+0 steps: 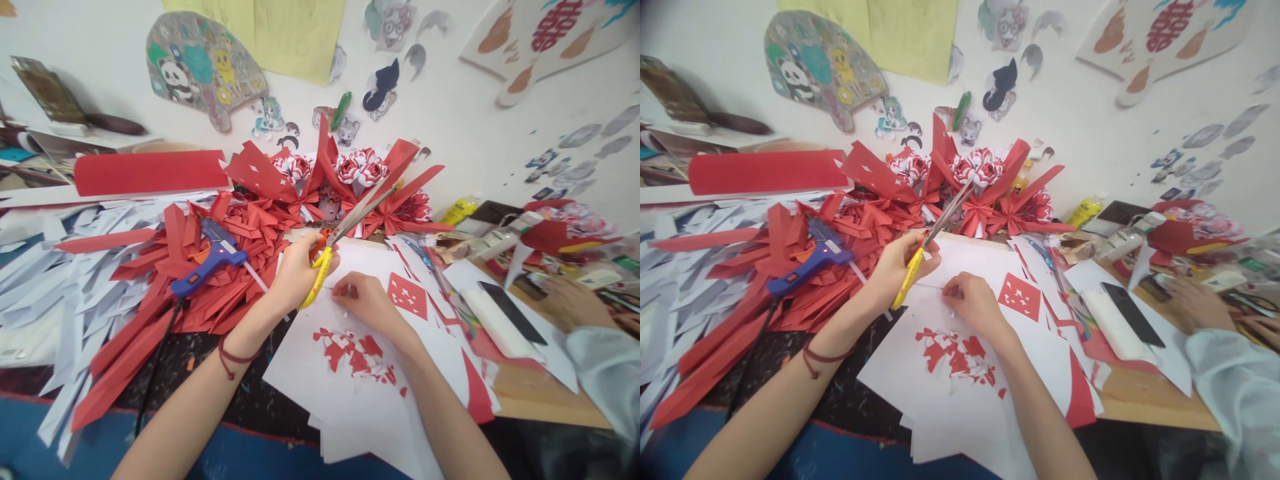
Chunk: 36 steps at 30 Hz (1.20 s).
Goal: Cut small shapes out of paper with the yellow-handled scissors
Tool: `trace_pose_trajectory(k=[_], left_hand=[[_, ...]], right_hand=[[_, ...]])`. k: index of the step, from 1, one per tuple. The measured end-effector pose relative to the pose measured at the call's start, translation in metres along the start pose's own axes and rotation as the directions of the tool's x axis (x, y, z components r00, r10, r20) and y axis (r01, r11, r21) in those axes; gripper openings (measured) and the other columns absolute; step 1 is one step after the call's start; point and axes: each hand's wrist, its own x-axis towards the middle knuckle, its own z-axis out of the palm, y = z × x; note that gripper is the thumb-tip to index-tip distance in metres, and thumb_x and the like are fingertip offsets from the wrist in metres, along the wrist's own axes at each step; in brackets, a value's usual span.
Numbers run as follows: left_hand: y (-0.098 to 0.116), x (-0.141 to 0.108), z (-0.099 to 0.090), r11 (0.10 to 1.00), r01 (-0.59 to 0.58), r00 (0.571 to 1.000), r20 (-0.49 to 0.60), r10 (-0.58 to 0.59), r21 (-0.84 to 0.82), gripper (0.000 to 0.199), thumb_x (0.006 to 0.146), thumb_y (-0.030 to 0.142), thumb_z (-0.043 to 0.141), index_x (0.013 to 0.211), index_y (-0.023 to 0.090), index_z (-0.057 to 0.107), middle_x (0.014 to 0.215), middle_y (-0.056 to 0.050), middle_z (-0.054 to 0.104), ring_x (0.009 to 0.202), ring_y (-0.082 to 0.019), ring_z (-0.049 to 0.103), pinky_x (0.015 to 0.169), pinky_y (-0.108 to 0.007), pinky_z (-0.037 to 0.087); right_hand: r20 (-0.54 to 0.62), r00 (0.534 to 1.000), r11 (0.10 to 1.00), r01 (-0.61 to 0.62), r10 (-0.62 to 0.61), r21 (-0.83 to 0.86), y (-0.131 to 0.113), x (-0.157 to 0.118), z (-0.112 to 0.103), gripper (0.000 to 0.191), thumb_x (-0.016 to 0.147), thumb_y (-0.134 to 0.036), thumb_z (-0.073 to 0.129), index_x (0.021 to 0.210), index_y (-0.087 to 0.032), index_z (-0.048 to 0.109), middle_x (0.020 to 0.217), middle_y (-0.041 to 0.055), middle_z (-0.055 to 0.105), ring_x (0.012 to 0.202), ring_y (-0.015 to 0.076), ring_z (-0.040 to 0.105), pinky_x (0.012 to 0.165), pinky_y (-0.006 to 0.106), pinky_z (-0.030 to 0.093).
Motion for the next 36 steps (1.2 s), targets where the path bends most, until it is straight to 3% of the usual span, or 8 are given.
trace_pose_trajectory(k=[5,9,14,17,21,26,31,36], left_hand=[[-0.001,0.000,0.000,1.000,-0.010,1.000,-0.001,0.010,0.010,0.022,0.075,0.032,0.062,0.092,0.017,0.058,0.088,-0.003,0.066,0.078,-0.015,0.060,0.070,-0.025,0.046],[-0.004,0.001,-0.001,0.998,0.011,1.000,-0.016,-0.010,0.054,0.023,0.075,0.033,0.062,0.092,0.018,0.059,0.086,-0.002,0.066,0.078,-0.016,0.061,0.070,-0.026,0.046],[-0.008,0.002,0.002,0.998,0.002,0.999,0.033,-0.004,0.057,0.024,0.074,0.035,0.064,0.089,0.016,0.060,0.084,-0.003,0.064,0.074,-0.015,0.059,0.066,-0.026,0.046],[-0.001,0.001,0.004,0.998,0.019,0.995,0.097,-0.014,-0.057,0.027,0.074,0.037,0.065,0.087,0.015,0.059,0.083,-0.003,0.062,0.072,-0.013,0.057,0.064,-0.024,0.045],[0.014,-0.003,0.004,0.981,0.096,0.986,0.149,-0.070,-0.170,0.028,0.072,0.039,0.067,0.083,0.015,0.059,0.073,0.000,0.057,0.065,-0.010,0.052,0.061,-0.023,0.044],[0.020,-0.006,0.005,0.967,0.106,0.978,0.200,-0.059,-0.232,0.030,0.065,0.034,0.074,0.082,0.016,0.058,0.068,0.003,0.055,0.063,-0.009,0.051,0.062,-0.023,0.043],[0.012,-0.005,0.007,0.970,0.067,0.983,0.181,-0.025,-0.235,0.030,0.066,0.034,0.074,0.084,0.017,0.058,0.064,0.004,0.051,0.067,-0.012,0.054,0.064,-0.024,0.044],[0.010,-0.005,0.007,0.966,0.059,0.982,0.190,-0.010,-0.252,0.030,0.067,0.034,0.072,0.086,0.016,0.057,0.073,0.002,0.056,0.065,-0.010,0.052,0.060,-0.022,0.043]], right_hand=[[-0.004,1.000,0.998,-0.014,0.015,0.053,-0.002,0.000,-0.002,0.009,0.070,-0.017,0.063,0.076,-0.021,0.068,0.075,0.0004,0.064,0.062,0.0124,0.052,0.060,0.026,0.038],[-0.036,0.996,0.961,-0.069,0.082,0.268,-0.008,-0.001,-0.010,0.006,0.071,-0.023,0.066,0.076,-0.020,0.069,0.071,0.0002,0.064,0.057,0.0112,0.048,0.058,0.027,0.038],[-0.036,0.992,0.692,-0.056,0.117,0.720,-0.011,-0.003,-0.015,0.018,0.068,-0.033,0.074,0.078,-0.019,0.068,0.073,0.0006,0.064,0.059,0.0102,0.049,0.055,0.025,0.035],[-0.065,0.989,0.552,-0.018,0.130,0.833,-0.010,-0.002,-0.013,0.018,0.068,-0.033,0.076,0.075,-0.019,0.068,0.060,-0.0032,0.056,0.053,0.0077,0.042,0.050,0.024,0.029],[-0.078,0.988,0.458,0.009,0.130,0.889,-0.010,-0.001,-0.012,0.017,0.069,-0.032,0.076,0.073,-0.018,0.068,0.056,-0.0040,0.051,0.051,0.0071,0.038,0.049,0.024,0.026],[-0.089,0.987,0.413,0.025,0.137,0.910,-0.013,-0.001,-0.014,0.017,0.068,-0.033,0.076,0.071,-0.019,0.066,0.057,-0.0043,0.050,0.051,0.0069,0.037,0.049,0.024,0.025],[-0.089,0.985,0.437,0.017,0.145,0.899,-0.017,-0.002,-0.014,0.022,0.066,-0.036,0.077,0.069,-0.019,0.064,0.058,-0.0039,0.051,0.050,0.0074,0.037,0.049,0.025,0.026],[-0.105,0.981,0.453,0.020,0.163,0.892,-0.017,-0.002,-0.013,0.023,0.066,-0.037,0.076,0.071,-0.019,0.063,0.057,-0.0043,0.050,0.050,0.0076,0.038,0.049,0.024,0.027]])
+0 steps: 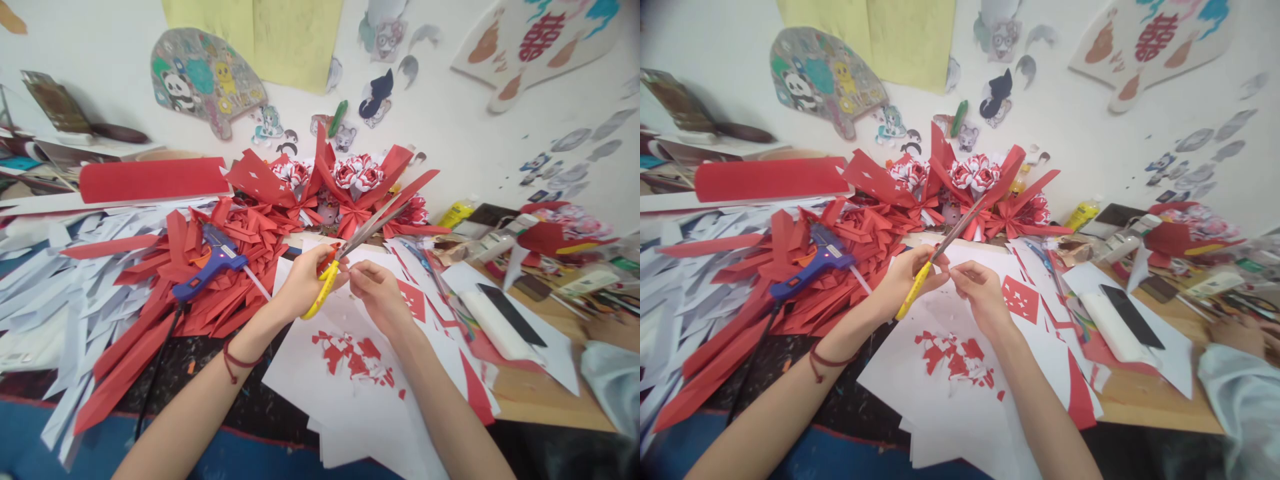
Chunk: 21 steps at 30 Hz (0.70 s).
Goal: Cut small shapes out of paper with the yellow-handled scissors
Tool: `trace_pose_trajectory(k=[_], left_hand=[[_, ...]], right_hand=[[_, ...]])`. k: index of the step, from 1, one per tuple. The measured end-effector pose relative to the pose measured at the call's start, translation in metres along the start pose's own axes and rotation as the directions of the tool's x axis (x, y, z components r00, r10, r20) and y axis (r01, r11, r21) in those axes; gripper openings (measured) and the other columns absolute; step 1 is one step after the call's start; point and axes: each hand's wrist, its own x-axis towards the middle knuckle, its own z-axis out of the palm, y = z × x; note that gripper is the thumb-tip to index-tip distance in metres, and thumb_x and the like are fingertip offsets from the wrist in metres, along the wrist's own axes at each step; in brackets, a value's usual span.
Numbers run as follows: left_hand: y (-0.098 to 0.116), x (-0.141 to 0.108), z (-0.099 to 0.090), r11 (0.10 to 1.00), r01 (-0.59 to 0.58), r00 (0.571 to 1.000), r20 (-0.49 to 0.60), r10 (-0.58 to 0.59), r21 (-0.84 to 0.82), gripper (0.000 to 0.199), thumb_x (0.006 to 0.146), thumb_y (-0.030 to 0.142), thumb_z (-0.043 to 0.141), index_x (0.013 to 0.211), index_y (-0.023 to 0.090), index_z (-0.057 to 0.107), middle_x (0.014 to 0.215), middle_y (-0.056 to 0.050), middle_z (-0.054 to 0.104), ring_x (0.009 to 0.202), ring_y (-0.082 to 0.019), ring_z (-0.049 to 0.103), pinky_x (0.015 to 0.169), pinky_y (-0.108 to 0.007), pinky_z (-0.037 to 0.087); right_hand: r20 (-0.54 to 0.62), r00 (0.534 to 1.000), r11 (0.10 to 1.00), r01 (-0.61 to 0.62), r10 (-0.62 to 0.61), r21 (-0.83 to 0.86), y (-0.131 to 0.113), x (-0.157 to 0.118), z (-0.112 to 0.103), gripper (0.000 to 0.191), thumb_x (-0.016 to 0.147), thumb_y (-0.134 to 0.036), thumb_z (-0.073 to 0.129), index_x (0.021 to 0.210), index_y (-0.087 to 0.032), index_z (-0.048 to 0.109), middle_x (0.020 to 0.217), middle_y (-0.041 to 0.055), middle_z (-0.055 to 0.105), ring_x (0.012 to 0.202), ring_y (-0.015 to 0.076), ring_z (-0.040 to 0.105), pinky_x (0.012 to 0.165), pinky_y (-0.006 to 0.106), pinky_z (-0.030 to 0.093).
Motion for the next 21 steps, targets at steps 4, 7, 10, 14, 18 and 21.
trace_pose_trajectory(k=[4,7,10,14,18,21], left_hand=[[0.0018,0.0000,-0.0006,1.000,0.005,1.000,-0.003,-0.005,0.008,0.030,0.070,0.036,0.070,0.087,0.016,0.057,0.080,0.000,0.059,0.061,-0.007,0.051,0.057,-0.020,0.042],[0.0044,0.0001,-0.0009,1.000,0.016,1.000,-0.011,-0.016,0.026,0.029,0.071,0.037,0.069,0.087,0.015,0.057,0.080,0.000,0.060,0.060,-0.007,0.050,0.057,-0.020,0.041],[0.0064,0.0001,-0.0006,0.999,0.032,0.999,-0.008,-0.031,0.025,0.027,0.071,0.033,0.068,0.087,0.015,0.057,0.080,-0.001,0.060,0.059,-0.007,0.050,0.057,-0.020,0.041],[0.0056,0.0007,-0.0002,0.998,0.026,1.000,-0.011,-0.025,0.059,0.023,0.070,0.029,0.068,0.084,0.015,0.057,0.079,-0.001,0.060,0.064,-0.009,0.052,0.061,-0.022,0.043],[0.0023,0.0012,-0.0006,0.987,-0.014,1.000,0.006,0.013,0.162,0.023,0.070,0.031,0.067,0.084,0.015,0.059,0.079,-0.002,0.061,0.069,-0.012,0.055,0.064,-0.024,0.044],[-0.0003,0.0012,-0.0003,0.976,-0.034,0.999,0.010,0.033,0.217,0.020,0.071,0.029,0.066,0.084,0.016,0.060,0.077,-0.001,0.060,0.067,-0.012,0.053,0.063,-0.024,0.044]], right_hand=[[0.017,1.000,1.000,-0.001,0.001,-0.008,-0.0008,0.0001,-0.0028,0.019,0.069,-0.034,0.074,0.075,-0.019,0.064,0.055,-0.0050,0.048,0.050,0.0076,0.039,0.049,0.023,0.028],[-0.003,0.999,0.998,0.032,-0.032,-0.060,-0.0024,0.0007,-0.0044,0.018,0.070,-0.034,0.072,0.077,-0.019,0.066,0.059,-0.0036,0.052,0.051,0.0081,0.042,0.049,0.024,0.031],[-0.030,0.994,0.982,0.096,-0.103,-0.163,-0.0039,0.0007,-0.0042,0.019,0.072,-0.035,0.071,0.081,-0.019,0.068,0.065,-0.0016,0.058,0.052,0.0086,0.044,0.050,0.024,0.034],[-0.011,0.989,0.964,0.141,-0.147,-0.227,-0.0046,-0.0009,-0.0033,0.019,0.073,-0.036,0.069,0.082,-0.019,0.068,0.064,-0.0013,0.059,0.052,0.0092,0.046,0.050,0.024,0.037],[-0.020,0.985,0.956,0.163,-0.173,-0.244,-0.0037,-0.0017,-0.0042,0.017,0.074,-0.036,0.069,0.079,-0.019,0.067,0.066,-0.0008,0.059,0.052,0.0090,0.047,0.050,0.024,0.038],[-0.026,0.985,0.950,0.161,-0.173,-0.266,-0.0033,-0.0015,-0.0051,0.017,0.073,-0.035,0.070,0.076,-0.019,0.067,0.065,-0.0008,0.059,0.053,0.0094,0.047,0.050,0.024,0.038]])
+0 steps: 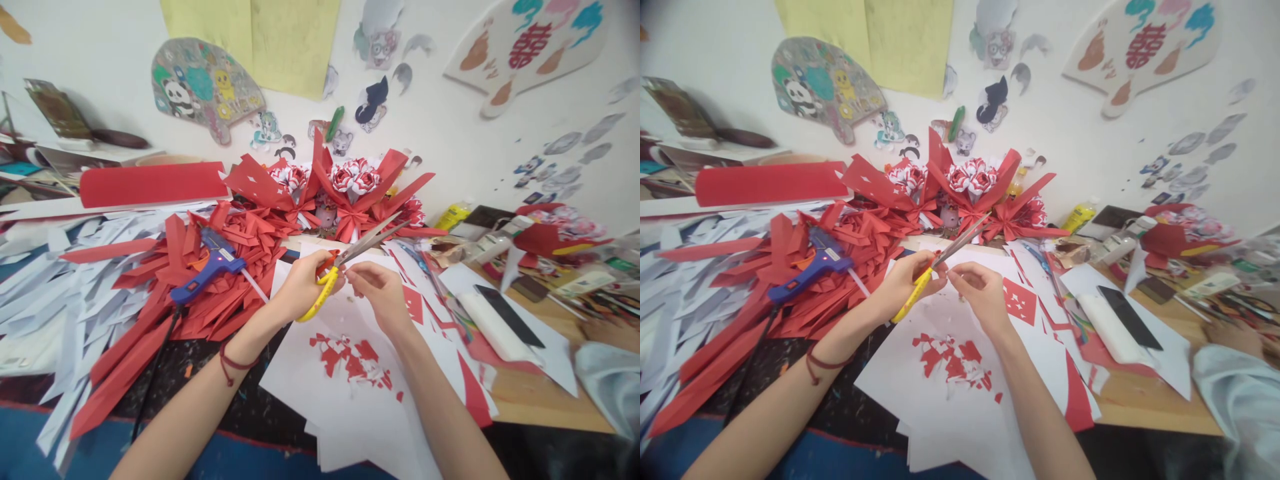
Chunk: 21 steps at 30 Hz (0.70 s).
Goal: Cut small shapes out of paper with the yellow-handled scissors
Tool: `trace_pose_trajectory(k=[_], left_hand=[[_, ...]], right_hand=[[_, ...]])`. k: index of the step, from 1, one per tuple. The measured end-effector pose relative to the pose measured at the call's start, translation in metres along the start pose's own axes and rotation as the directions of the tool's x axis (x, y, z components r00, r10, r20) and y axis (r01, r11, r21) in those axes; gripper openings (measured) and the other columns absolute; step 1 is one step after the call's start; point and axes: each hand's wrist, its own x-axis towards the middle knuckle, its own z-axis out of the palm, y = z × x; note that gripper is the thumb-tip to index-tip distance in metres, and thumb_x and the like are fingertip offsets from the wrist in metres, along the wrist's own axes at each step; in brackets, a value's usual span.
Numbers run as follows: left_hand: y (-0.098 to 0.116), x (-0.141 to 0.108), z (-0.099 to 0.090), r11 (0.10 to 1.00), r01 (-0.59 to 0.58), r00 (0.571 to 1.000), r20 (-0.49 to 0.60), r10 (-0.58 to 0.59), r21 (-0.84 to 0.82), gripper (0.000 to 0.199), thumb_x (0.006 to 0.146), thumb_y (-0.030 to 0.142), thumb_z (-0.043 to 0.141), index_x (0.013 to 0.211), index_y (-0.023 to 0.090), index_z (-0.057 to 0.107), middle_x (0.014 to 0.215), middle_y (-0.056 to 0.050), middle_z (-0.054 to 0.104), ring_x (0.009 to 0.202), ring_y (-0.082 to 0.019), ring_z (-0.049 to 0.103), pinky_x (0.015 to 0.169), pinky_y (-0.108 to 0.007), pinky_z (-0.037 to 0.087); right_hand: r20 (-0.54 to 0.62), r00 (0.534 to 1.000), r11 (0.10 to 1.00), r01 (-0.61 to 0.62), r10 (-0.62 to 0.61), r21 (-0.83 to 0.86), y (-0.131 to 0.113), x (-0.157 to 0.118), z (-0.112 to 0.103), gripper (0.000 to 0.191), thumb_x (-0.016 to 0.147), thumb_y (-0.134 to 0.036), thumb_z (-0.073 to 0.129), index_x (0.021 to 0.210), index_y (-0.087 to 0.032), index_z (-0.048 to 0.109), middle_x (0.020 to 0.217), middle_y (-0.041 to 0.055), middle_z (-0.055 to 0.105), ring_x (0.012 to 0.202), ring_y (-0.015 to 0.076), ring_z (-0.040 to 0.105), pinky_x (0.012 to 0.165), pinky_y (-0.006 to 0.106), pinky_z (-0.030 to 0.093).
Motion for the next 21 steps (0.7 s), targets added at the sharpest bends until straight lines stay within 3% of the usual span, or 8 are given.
trace_pose_trajectory(k=[16,21], left_hand=[[-0.0043,0.0023,-0.0045,0.996,-0.013,0.998,-0.053,0.017,0.086,0.023,0.073,0.033,0.065,0.087,0.015,0.060,0.078,-0.002,0.062,0.067,-0.012,0.055,0.061,-0.023,0.043],[-0.0060,0.0021,-0.0051,0.996,-0.018,0.997,-0.068,0.024,0.087,0.021,0.070,0.029,0.067,0.086,0.016,0.060,0.078,-0.002,0.063,0.067,-0.012,0.056,0.061,-0.022,0.043]], right_hand=[[0.047,0.996,0.993,-0.078,0.083,-0.086,0.0019,0.0000,-0.0052,0.026,0.070,-0.043,0.072,0.079,-0.018,0.068,0.063,0.0001,0.062,0.051,0.0097,0.048,0.048,0.024,0.039],[0.089,0.995,0.993,-0.042,0.052,-0.114,0.0027,-0.0011,-0.0052,0.028,0.071,-0.044,0.070,0.081,-0.018,0.068,0.074,0.0033,0.065,0.058,0.0120,0.054,0.051,0.025,0.043]])
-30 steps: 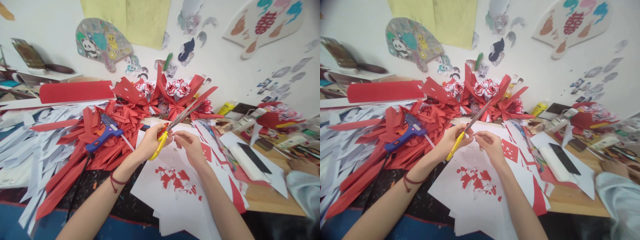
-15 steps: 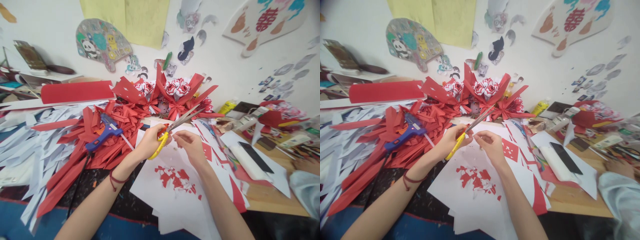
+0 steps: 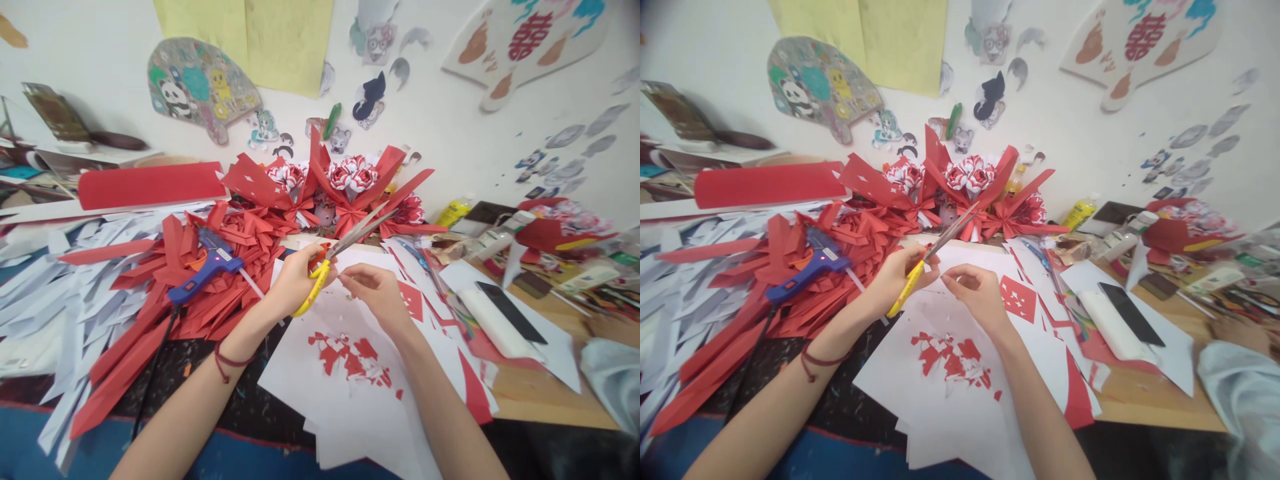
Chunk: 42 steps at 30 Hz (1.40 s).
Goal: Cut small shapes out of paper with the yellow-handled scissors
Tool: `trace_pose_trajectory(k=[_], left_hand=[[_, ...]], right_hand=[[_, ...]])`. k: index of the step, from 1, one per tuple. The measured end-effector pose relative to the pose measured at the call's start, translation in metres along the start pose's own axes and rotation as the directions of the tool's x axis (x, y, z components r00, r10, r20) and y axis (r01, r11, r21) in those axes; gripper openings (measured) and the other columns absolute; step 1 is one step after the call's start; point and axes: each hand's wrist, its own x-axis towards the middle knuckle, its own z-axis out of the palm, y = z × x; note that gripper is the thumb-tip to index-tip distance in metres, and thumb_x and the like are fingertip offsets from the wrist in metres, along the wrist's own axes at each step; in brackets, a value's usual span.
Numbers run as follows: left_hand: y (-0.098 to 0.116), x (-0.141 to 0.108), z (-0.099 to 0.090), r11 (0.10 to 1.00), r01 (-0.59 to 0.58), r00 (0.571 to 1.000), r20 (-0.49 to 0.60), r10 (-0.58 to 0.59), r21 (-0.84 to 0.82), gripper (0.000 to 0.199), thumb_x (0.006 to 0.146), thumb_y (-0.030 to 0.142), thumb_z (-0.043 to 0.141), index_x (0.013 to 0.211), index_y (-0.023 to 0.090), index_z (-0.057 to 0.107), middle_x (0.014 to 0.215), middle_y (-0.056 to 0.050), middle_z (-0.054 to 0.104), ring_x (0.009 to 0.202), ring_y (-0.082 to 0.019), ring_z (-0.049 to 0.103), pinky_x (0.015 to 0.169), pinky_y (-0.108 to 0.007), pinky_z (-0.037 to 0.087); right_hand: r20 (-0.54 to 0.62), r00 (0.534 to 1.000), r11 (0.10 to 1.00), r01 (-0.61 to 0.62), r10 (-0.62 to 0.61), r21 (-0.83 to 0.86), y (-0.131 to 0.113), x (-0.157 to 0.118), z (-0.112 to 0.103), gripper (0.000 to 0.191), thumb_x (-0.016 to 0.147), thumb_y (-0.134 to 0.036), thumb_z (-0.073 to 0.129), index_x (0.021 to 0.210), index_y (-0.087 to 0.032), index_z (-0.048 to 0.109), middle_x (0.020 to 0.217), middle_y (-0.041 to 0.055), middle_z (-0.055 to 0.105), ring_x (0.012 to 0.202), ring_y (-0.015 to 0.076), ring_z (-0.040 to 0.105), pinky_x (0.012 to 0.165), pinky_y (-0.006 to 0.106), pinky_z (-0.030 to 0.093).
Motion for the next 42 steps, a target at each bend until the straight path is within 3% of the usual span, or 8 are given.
trace_pose_trajectory(k=[9,14,18,25,33,38,42], left_hand=[[-0.001,-0.001,0.000,1.000,-0.012,1.000,0.003,0.012,-0.019,0.020,0.072,0.027,0.066,0.088,0.016,0.060,0.077,0.000,0.061,0.066,-0.011,0.054,0.060,-0.022,0.042],[0.005,0.000,0.000,0.989,0.033,0.999,-0.005,-0.035,-0.146,0.024,0.072,0.032,0.067,0.088,0.016,0.060,0.080,-0.001,0.060,0.063,-0.008,0.051,0.059,-0.021,0.042],[0.011,-0.001,0.000,0.972,0.055,0.998,0.031,-0.049,-0.227,0.027,0.069,0.032,0.071,0.088,0.016,0.059,0.077,0.001,0.058,0.059,-0.006,0.047,0.058,-0.020,0.042],[0.005,-0.002,0.002,0.975,0.036,0.999,0.032,-0.030,-0.217,0.028,0.070,0.032,0.070,0.089,0.015,0.058,0.078,-0.001,0.059,0.059,-0.007,0.048,0.059,-0.021,0.041],[0.014,-0.005,-0.004,0.989,-0.135,0.988,-0.066,0.140,0.067,0.018,0.075,0.027,0.063,0.089,0.017,0.058,0.074,0.003,0.051,0.062,-0.009,0.041,0.061,-0.022,0.035],[0.014,-0.006,-0.003,0.953,-0.277,0.957,-0.046,0.285,0.126,0.016,0.074,0.015,0.060,0.087,0.018,0.052,0.069,0.006,0.043,0.061,-0.008,0.037,0.059,-0.021,0.031],[0.014,-0.006,-0.001,0.940,-0.313,0.947,-0.036,0.320,0.135,0.021,0.070,0.008,0.059,0.085,0.018,0.049,0.068,0.007,0.041,0.060,-0.007,0.036,0.059,-0.020,0.030]], right_hand=[[0.004,0.999,0.999,0.043,-0.043,0.014,-0.003,-0.001,0.002,0.021,0.072,-0.038,0.071,0.078,-0.019,0.067,0.073,0.0020,0.063,0.058,0.0113,0.052,0.052,0.026,0.043],[-0.080,0.994,0.993,0.079,-0.072,0.091,-0.005,-0.002,0.001,0.017,0.072,-0.035,0.071,0.078,-0.020,0.067,0.066,-0.0012,0.059,0.052,0.0092,0.048,0.049,0.024,0.039],[-0.081,0.994,0.989,0.088,-0.079,0.120,-0.006,-0.002,0.001,0.014,0.073,-0.032,0.071,0.078,-0.019,0.067,0.067,-0.0014,0.059,0.052,0.0085,0.048,0.049,0.023,0.039],[-0.070,0.993,0.990,0.097,-0.090,0.102,-0.003,-0.002,0.003,0.014,0.072,-0.032,0.072,0.077,-0.019,0.068,0.065,-0.0015,0.059,0.051,0.0085,0.048,0.048,0.023,0.039],[0.019,1.000,0.971,-0.021,0.016,0.238,-0.003,-0.002,0.003,0.012,0.073,-0.029,0.072,0.076,-0.018,0.067,0.060,-0.0030,0.057,0.050,0.0067,0.046,0.049,0.022,0.036],[0.079,0.995,0.945,-0.084,0.063,0.315,-0.003,-0.002,0.003,0.013,0.073,-0.028,0.071,0.077,-0.017,0.067,0.060,-0.0027,0.056,0.051,0.0071,0.046,0.049,0.023,0.034],[0.130,0.988,0.929,-0.128,0.087,0.346,-0.005,-0.002,0.003,0.013,0.073,-0.028,0.071,0.077,-0.016,0.068,0.061,-0.0024,0.056,0.051,0.0071,0.045,0.049,0.024,0.032]])
